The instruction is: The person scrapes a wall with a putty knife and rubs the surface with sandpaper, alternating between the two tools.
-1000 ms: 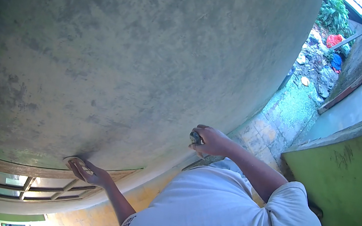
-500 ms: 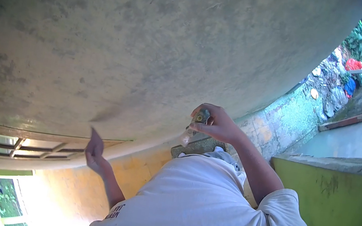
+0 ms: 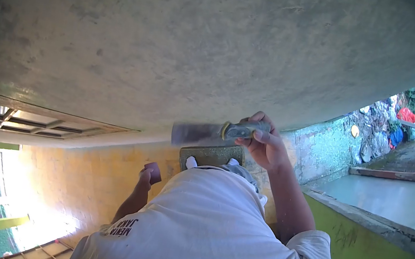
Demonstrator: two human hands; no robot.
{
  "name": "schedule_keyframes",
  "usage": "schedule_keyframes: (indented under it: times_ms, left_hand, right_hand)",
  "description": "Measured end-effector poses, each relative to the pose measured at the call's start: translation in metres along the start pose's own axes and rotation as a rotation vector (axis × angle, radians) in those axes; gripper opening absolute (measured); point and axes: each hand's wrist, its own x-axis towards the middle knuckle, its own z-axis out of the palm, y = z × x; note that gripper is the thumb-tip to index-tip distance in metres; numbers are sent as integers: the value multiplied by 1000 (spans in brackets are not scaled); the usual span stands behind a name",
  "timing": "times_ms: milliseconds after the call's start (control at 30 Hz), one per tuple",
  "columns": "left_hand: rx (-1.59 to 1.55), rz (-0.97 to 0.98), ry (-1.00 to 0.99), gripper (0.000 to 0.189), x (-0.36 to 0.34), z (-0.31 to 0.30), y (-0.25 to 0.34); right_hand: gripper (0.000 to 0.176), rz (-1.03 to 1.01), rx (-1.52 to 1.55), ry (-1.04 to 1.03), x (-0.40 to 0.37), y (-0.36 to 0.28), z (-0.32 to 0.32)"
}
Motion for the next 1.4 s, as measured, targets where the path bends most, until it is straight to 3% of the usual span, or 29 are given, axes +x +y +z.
schedule_keyframes:
  times_ms: [33, 167, 233, 367, 500, 567, 700, 767, 933, 1033, 1167, 1400]
  left_hand:
    - [10, -74, 111, 33, -2, -5, -9]
    - [-10, -64, 35, 38, -6, -26, -25]
    - [5, -17, 5, 38, -3, -30, -29]
    - [22, 4, 105, 32, -2, -18, -23]
    - [41, 176, -27, 31, -30, 16, 11]
    - [82, 242, -87, 31, -44, 33, 27]
    - [92, 377, -283, 32, -71, 64, 60]
    - [111, 422, -347, 32, -75, 80, 69]
    - [224, 674, -511, 27, -93, 114, 113]
    - [159, 634, -646, 24, -121, 129, 154]
    - [314, 869, -642, 16, -153, 143, 212]
    - [342, 1064, -548, 15, -179, 161, 273]
  right_hand:
    - [34, 13, -4, -1, -5, 3, 1]
    - [47, 183, 28, -22, -17, 13, 9]
    - [52, 253, -264, 3, -16, 20, 11]
    - [38, 186, -340, 231, -12, 37, 10]
    - [33, 54, -565, 301, -6, 52, 9]
    - [36, -5, -659, 209, -5, 59, -1]
    - [34, 52, -643, 272, 3, 63, -16]
    - [21, 64, -723, 385, 8, 64, -21]
    - [18, 78, -834, 431, 12, 79, -85]
    - [20, 68, -831, 417, 14, 89, -102]
    - [20, 73, -822, 409, 23, 106, -107]
    - [24, 51, -796, 393, 29, 121, -97]
